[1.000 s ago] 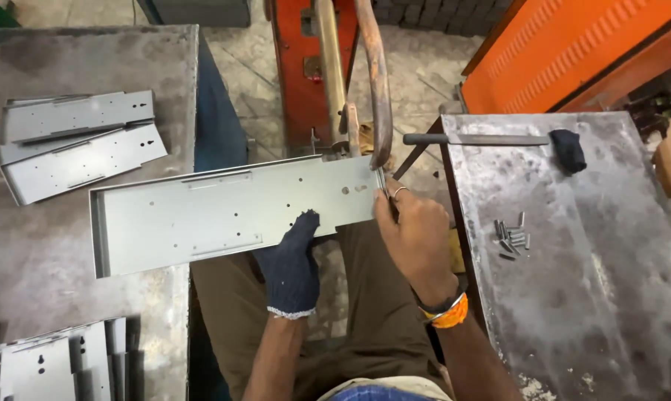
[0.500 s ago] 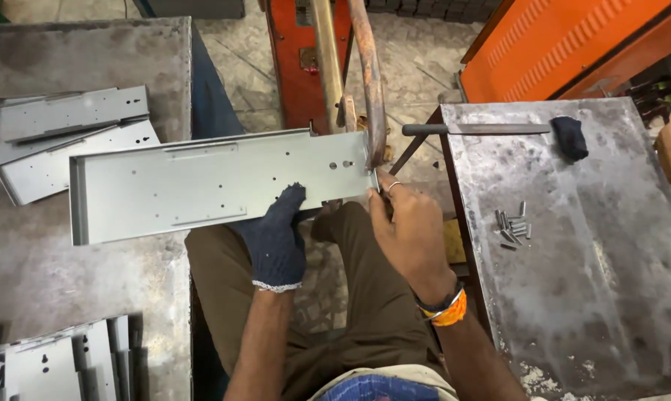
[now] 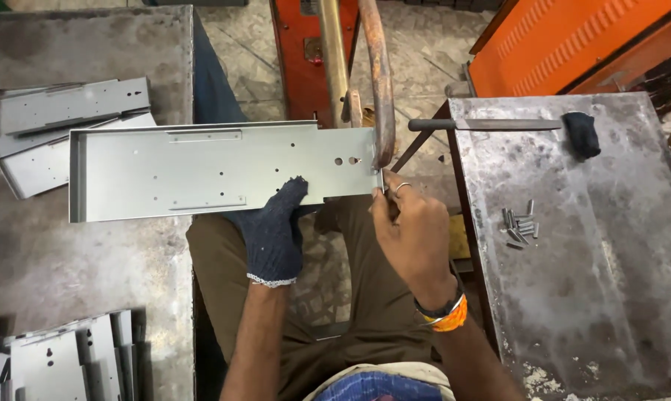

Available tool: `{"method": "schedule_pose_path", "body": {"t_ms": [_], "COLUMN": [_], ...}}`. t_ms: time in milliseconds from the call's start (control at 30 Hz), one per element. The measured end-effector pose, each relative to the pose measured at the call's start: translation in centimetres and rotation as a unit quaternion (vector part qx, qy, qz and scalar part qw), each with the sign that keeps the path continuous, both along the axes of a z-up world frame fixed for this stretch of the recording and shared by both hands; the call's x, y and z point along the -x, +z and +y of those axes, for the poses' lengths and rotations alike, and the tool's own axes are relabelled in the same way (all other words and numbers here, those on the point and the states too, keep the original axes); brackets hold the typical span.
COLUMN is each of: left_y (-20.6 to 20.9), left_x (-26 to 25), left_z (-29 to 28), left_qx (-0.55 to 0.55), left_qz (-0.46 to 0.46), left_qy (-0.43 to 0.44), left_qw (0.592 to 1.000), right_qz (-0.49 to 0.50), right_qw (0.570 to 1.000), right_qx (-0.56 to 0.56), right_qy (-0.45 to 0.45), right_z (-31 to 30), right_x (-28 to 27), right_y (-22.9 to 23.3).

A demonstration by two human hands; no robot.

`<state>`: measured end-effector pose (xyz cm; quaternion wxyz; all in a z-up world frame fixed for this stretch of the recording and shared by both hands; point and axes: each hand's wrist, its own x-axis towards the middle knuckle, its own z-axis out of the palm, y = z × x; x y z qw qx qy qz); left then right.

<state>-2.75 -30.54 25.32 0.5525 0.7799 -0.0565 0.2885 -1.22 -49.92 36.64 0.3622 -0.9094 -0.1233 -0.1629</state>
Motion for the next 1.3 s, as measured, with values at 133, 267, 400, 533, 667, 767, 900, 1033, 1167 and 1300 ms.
{"method": "schedule_pose_path", "body": {"t_ms": [133, 267, 400, 533, 667, 767, 900, 1033, 1167, 1300], "left_y": [-0.4, -0.5, 0.6, -0.6, -0.6, -1.0, -1.1, -5.9, -1.7, -5.9], "left_x": [-0.3, 0.0, 0.5, 0.5, -1.4, 0.5, 2.5, 5.2, 7.6, 11.0], "left_z": [0.0, 0.6, 0.8, 0.5, 0.0, 0.0, 0.4, 2.5, 2.9, 7.4], "left_qx": [-0.018, -0.056, -0.153, -0.155, -0.107, -0.04, -0.124, -0.143, 0.399, 0.459], "left_qz": [-0.018, -0.009, -0.003, 0.019, -0.001, 0.039, 0.027, 0.046, 0.105, 0.032], "left_qy": [-0.009, -0.014, 0.03, 0.061, 0.051, -0.002, 0.047, 0.085, 0.231, 0.342], "left_qw": [1.0, 0.998, 0.988, 0.986, 0.993, 0.998, 0.991, 0.985, 0.881, 0.819], "right_qz": [-0.003, -0.013, -0.007, -0.005, -0.068, -0.074, -0.059, -0.038, 0.065, 0.057], "right_qw": [1.0, 0.999, 0.998, 0.997, 0.988, 0.99, 0.99, 0.992, 0.973, 0.943], "right_qx": [-0.007, 0.038, 0.057, 0.068, 0.133, 0.115, 0.107, 0.116, 0.212, 0.208], "right_qy": [0.005, -0.009, -0.024, -0.031, -0.051, -0.043, -0.063, -0.039, 0.071, 0.254], "right_z": [0.0, 0.0, 0.1, 0.2, 0.4, -0.1, 0.6, 2.5, 5.9, 8.5], "right_x": [-0.1, 0.0, 0.1, 0.4, 0.3, 0.9, 2.1, 2.4, 2.2, 5.8], "right_y": [0.3, 0.2, 0.2, -0.1, -0.7, -0.8, 0.4, -1.9, -6.1, -6.9]}}
